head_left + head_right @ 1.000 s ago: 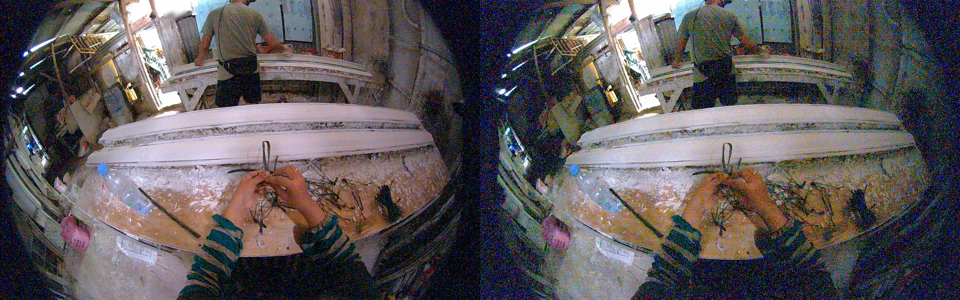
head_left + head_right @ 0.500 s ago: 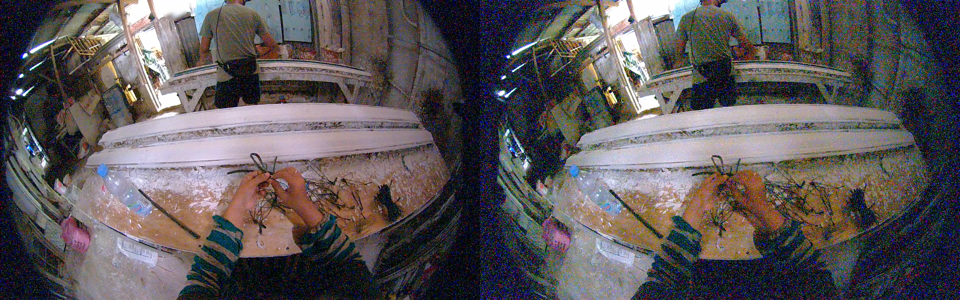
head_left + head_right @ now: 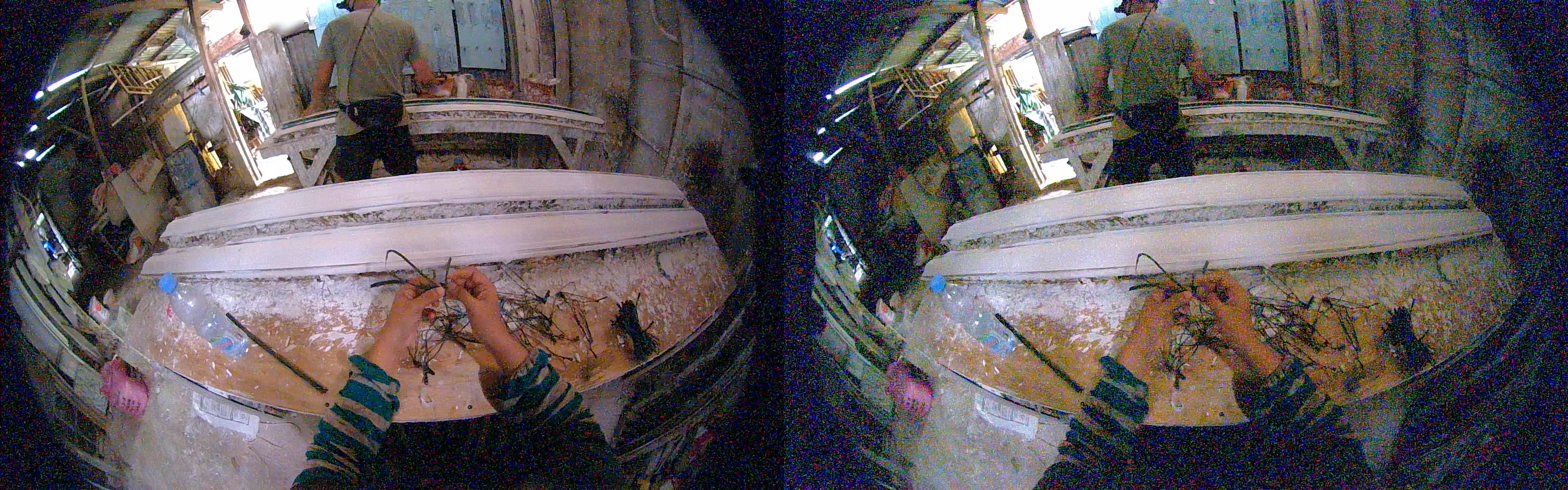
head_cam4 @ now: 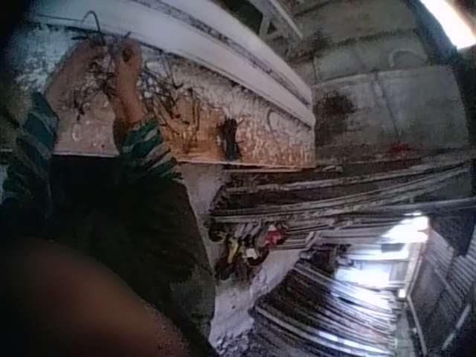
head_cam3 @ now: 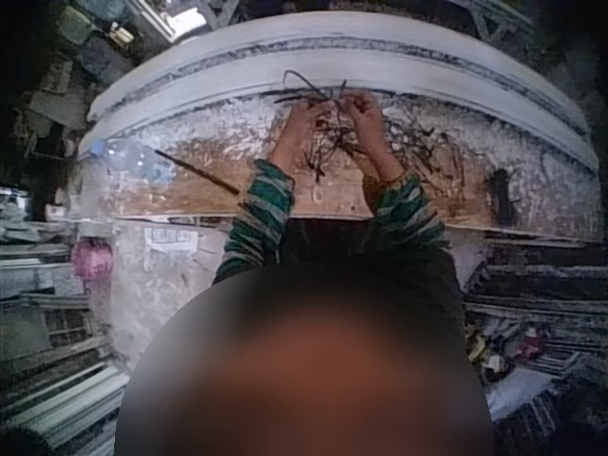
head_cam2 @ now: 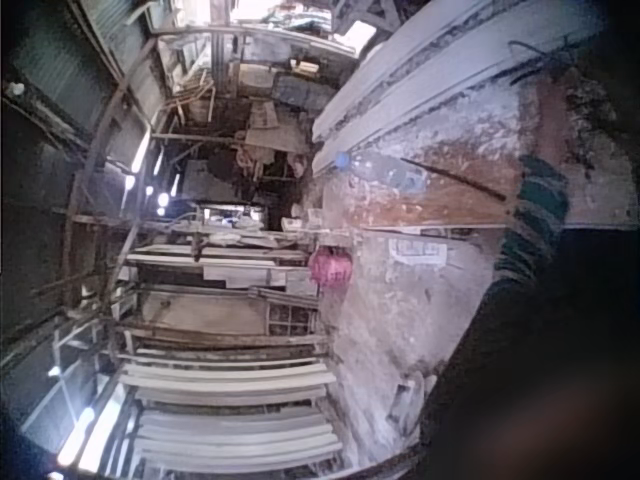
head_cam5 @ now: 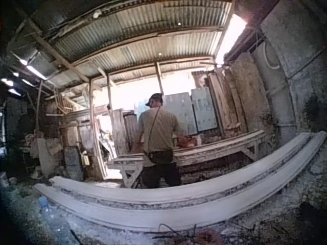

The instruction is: The person repeatedly picks up black zip ties and ties them into loops on a workbench. They handle the ties one at a time, forming loops and placing them back on the table.

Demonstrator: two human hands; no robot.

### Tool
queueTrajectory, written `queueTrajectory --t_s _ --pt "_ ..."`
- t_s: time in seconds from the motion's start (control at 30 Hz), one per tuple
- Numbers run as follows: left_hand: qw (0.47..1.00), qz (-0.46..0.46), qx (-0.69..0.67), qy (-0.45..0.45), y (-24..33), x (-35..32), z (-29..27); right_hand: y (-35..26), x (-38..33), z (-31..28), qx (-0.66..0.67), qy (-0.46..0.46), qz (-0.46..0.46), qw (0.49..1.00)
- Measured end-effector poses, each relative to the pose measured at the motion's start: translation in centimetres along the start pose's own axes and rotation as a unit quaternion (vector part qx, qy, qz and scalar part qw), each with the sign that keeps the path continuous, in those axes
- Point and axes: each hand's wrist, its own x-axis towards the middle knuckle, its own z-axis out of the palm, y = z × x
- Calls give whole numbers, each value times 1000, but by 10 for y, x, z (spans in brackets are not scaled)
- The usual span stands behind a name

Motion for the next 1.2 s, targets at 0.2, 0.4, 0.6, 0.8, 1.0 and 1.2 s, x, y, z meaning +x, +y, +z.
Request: queueTrajectory --t_s 0.2,0.4,0.6,0.8,1.0,1.2 --pt "998 -8 -10 59 -1 0 -1 -3 0 -2 -103 -47 -15 994" --pt "997 20 -6 70 -1 1 1 -5 -1 0 -222 -17 -28 975" --pt "970 181 141 82 -1 -1 8 -10 -3 4 -237 -12 -25 971" --pt "964 208 150 65 1 -2 9 -6 1 -1 -62 -92 88 990" --pt "978 163 119 58 0 -2 4 -6 2 -4 -80 -110 150 979" --pt "984 157 66 44 -4 2 2 -14 -2 0 48 -116 210 969"
